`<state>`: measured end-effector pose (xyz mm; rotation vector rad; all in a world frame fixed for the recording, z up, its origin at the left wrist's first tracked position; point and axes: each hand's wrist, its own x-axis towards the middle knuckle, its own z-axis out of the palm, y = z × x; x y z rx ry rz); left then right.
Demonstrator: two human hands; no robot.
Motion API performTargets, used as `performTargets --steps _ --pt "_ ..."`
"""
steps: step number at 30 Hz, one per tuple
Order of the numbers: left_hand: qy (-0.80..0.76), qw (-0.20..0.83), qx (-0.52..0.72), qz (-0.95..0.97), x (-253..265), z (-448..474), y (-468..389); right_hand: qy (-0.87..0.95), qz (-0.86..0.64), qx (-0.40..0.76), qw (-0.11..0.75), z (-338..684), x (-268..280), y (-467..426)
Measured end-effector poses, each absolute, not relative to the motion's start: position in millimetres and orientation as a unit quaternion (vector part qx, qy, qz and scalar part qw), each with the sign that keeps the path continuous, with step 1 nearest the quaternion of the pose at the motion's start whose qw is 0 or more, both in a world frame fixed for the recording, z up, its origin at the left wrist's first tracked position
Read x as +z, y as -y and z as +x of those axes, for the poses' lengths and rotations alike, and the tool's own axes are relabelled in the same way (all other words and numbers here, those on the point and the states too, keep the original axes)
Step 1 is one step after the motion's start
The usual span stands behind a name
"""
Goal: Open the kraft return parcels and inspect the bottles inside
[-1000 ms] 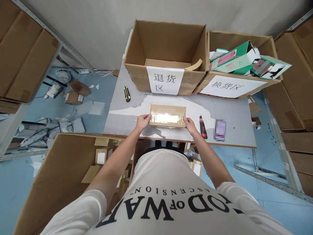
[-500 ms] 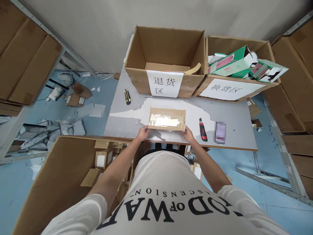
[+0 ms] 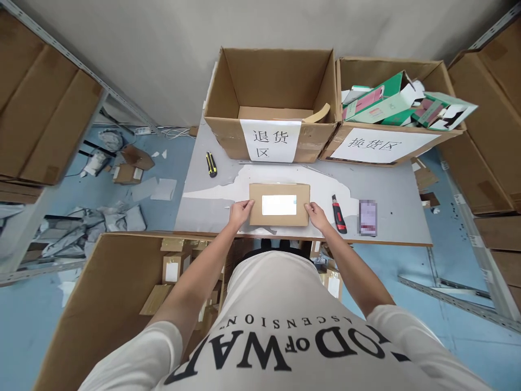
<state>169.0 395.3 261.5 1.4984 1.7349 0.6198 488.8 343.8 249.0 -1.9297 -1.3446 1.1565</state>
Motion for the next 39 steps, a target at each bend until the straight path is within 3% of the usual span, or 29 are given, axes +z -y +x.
performTargets --steps 3,9,13,20,30,35,39 --pt "-0.693 0.392 0.239 0.556 251 172 -405 0.483 -0.726 0.425 0.244 488 248 -350" --pt "-0.597 0.574 0.298 0.474 233 171 -416 0.441 -0.751 0.440 0.219 489 240 -362" --pt "-0.575 0.616 0.323 0.431 228 169 -415 0.428 -0.752 0.445 0.229 488 234 -364" --pt "-0.630 0.586 0.336 0.382 205 156 -395 0.399 -0.716 0.468 0.329 494 204 -331" --pt "-0.591 0.567 0.293 0.494 179 159 -356 0.452 -0.679 0.494 0.302 483 191 -306" --pt "-0.575 0.558 0.303 0.516 198 163 -360 0.443 -0.641 0.526 0.341 483 207 -311" --pt "-0.587 0.488 0.309 0.567 234 166 -366 0.471 -0.627 0.509 0.353 489 236 -317"
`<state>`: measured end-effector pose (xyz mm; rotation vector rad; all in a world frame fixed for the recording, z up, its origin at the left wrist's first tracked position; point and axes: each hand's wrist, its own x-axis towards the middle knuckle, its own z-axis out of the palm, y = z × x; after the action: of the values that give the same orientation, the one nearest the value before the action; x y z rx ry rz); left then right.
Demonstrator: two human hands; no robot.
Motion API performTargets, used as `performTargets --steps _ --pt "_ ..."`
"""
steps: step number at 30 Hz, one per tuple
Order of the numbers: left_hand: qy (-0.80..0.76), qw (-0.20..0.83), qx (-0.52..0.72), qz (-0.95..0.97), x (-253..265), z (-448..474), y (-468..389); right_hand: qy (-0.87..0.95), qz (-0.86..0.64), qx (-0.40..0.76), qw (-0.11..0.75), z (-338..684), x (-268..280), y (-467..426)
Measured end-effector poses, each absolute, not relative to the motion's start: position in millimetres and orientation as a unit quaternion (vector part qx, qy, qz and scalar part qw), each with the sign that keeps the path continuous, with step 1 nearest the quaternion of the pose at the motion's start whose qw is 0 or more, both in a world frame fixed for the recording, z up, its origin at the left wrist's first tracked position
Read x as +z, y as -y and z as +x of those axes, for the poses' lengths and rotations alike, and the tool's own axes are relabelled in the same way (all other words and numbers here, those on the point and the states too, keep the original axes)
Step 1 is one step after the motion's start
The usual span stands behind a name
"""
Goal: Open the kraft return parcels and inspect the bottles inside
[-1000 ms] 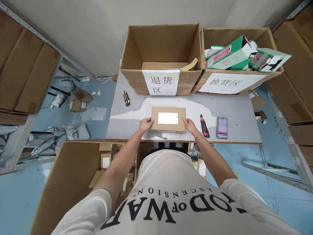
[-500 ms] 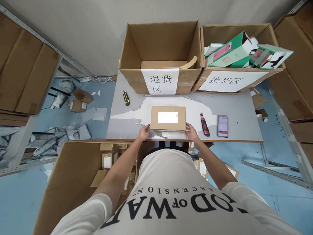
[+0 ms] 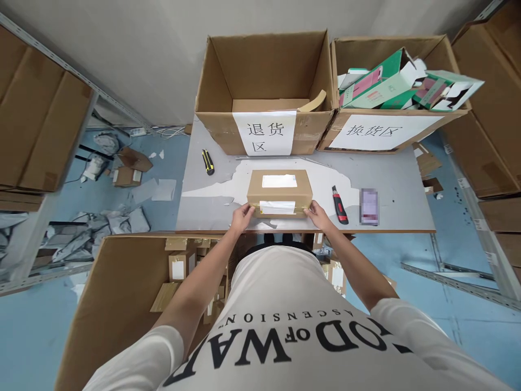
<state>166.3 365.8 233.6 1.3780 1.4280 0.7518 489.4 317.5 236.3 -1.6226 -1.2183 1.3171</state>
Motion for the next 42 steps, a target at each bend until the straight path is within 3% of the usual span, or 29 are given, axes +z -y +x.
performTargets --steps 5,11,23,28,34,42 --pt "-0.644 0.394 0.299 0.583 273 178 -378 0.508 -0.705 0.416 0.267 493 268 -331" --pt "-0.690 0.362 0.262 0.569 283 183 -389 0.512 -0.737 0.389 0.209 488 274 -334" --pt "-0.665 0.415 0.290 0.549 273 194 -377 0.452 -0.713 0.455 0.284 501 249 -338" --pt "-0.671 0.396 0.294 0.553 271 194 -373 0.421 -0.845 0.256 0.207 545 221 -321" --pt "-0.637 0.274 0.276 0.666 274 194 -354 0.362 -0.897 0.241 0.081 579 200 -305" --pt "-0.468 0.138 0.121 0.864 273 210 -330 0.421 -0.861 0.250 0.135 583 224 -323"
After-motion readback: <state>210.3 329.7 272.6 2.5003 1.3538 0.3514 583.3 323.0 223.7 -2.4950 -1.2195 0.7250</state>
